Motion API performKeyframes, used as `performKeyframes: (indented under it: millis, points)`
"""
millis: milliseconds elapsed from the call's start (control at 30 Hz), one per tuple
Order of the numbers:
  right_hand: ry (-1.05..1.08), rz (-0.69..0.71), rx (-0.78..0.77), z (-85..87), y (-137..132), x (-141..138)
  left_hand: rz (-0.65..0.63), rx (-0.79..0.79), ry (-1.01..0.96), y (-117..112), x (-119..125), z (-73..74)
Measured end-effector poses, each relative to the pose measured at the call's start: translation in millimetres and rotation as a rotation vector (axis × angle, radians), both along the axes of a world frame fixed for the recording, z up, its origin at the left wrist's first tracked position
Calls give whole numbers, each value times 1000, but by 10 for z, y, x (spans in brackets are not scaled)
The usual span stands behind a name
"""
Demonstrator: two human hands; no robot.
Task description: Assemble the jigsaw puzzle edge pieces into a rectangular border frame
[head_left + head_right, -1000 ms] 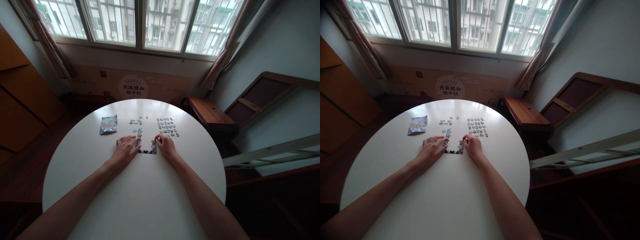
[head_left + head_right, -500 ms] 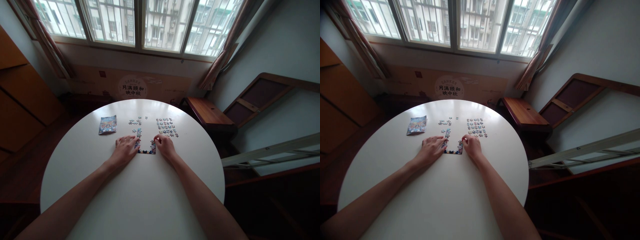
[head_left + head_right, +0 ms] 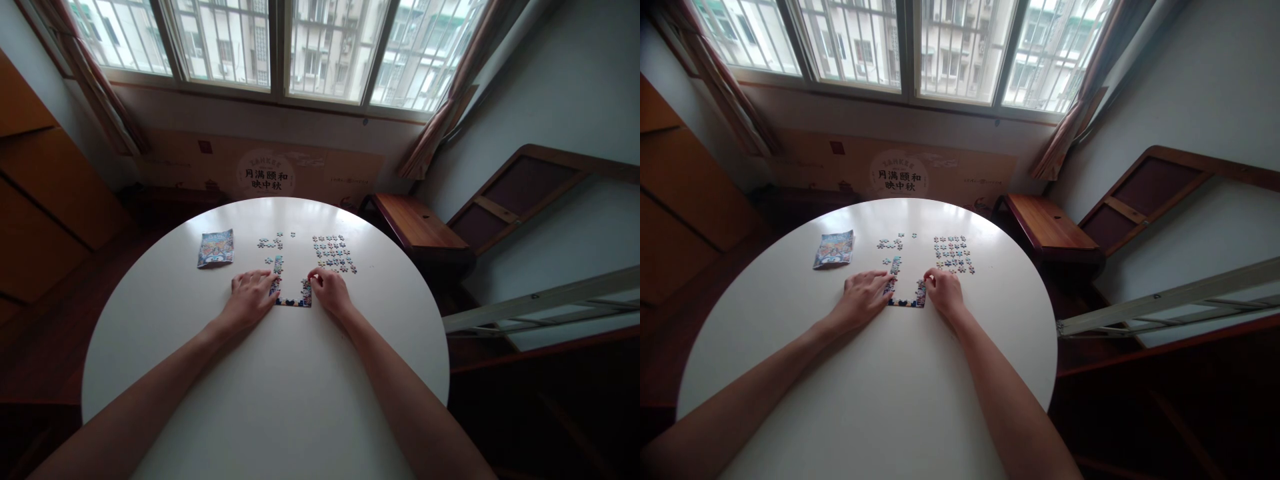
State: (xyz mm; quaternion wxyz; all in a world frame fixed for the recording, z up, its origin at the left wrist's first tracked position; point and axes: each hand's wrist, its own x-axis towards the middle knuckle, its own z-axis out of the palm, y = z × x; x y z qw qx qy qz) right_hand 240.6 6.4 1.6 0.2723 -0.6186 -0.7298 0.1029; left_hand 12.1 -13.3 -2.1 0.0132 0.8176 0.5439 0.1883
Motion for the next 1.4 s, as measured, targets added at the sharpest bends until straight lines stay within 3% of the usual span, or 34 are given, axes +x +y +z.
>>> performKeyframes:
  millis: [1400]
  points:
    - [-2, -3, -16, 7, -1, -2, 2, -28, 8, -12, 22, 62]
